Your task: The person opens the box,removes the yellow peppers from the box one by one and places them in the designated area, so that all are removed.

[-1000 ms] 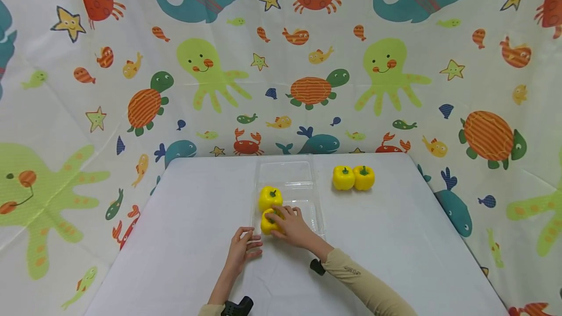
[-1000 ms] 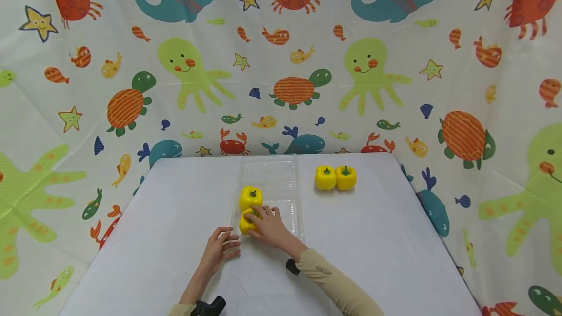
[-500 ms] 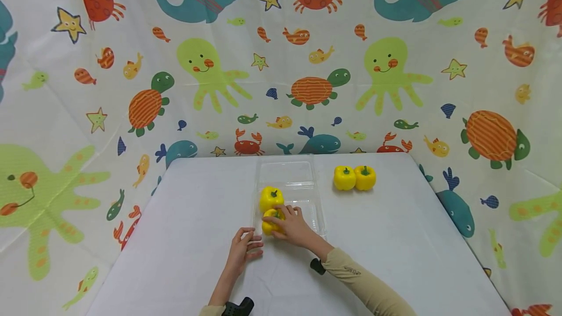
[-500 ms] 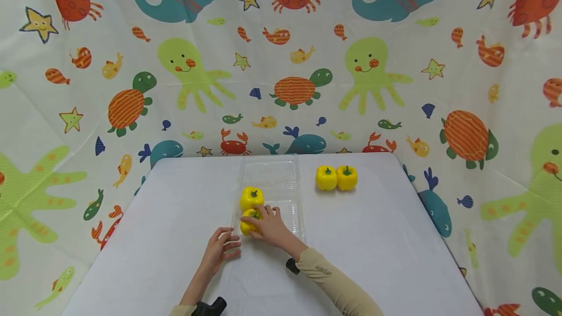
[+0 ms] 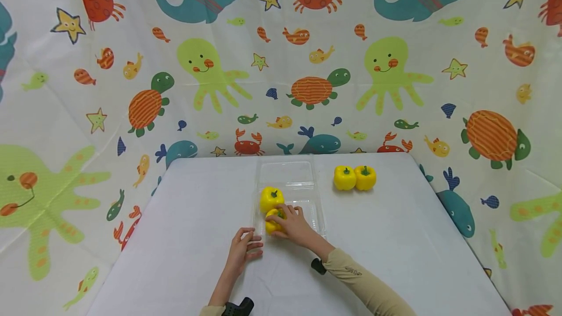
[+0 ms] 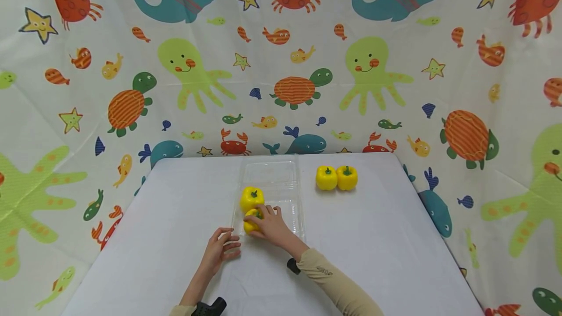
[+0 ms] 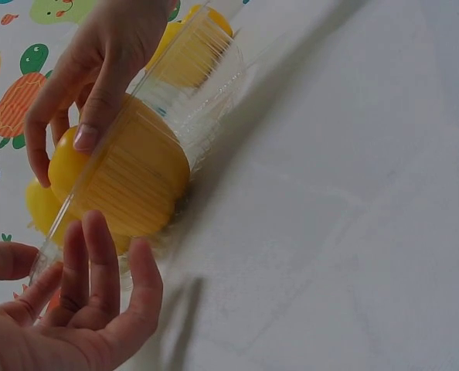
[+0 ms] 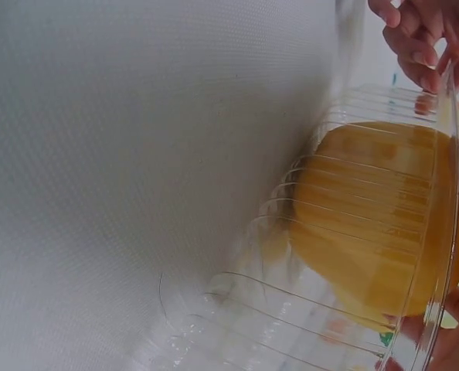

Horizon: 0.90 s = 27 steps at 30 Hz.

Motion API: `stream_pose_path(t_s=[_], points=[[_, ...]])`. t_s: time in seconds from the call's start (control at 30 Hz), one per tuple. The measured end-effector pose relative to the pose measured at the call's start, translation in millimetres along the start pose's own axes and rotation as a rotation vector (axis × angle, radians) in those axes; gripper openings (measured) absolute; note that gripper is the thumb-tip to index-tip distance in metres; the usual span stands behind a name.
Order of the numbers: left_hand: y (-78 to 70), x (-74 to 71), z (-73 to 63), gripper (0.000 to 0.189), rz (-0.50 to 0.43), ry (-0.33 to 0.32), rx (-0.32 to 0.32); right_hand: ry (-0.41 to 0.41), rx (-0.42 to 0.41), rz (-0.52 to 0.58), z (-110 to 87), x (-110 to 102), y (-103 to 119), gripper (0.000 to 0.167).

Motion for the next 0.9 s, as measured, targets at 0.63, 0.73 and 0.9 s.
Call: stream_pose_path(t_s=[0.63, 0.73, 0.9], points=[[-15.5, 4.9, -10.3, 0.032, 0.001, 0.026, 0.001, -0.011, -0.024, 0.049, 0.0, -2, 1, 0.041], [-20.3, 6.7, -14.7, 0.032, 0.006, 0.025, 0.005, -0.013, -0.030, 0.042, -0.6, -1, 1, 0.041], [-17.5, 6.3, -12.9, 0.032, 0.005, 0.017, 0.011, -0.012, -0.026, 0.060, -2.1, 1, 0, 0.040]])
Point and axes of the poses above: each hand's wrist, its own z-axis towards the middle knuckle, its own x-axis out of the palm, y = z × x, the point moved 7 cm from there along z, towards the middle knuckle, and after that the axes turned 3 degrees about z, right-handed, at the moved point
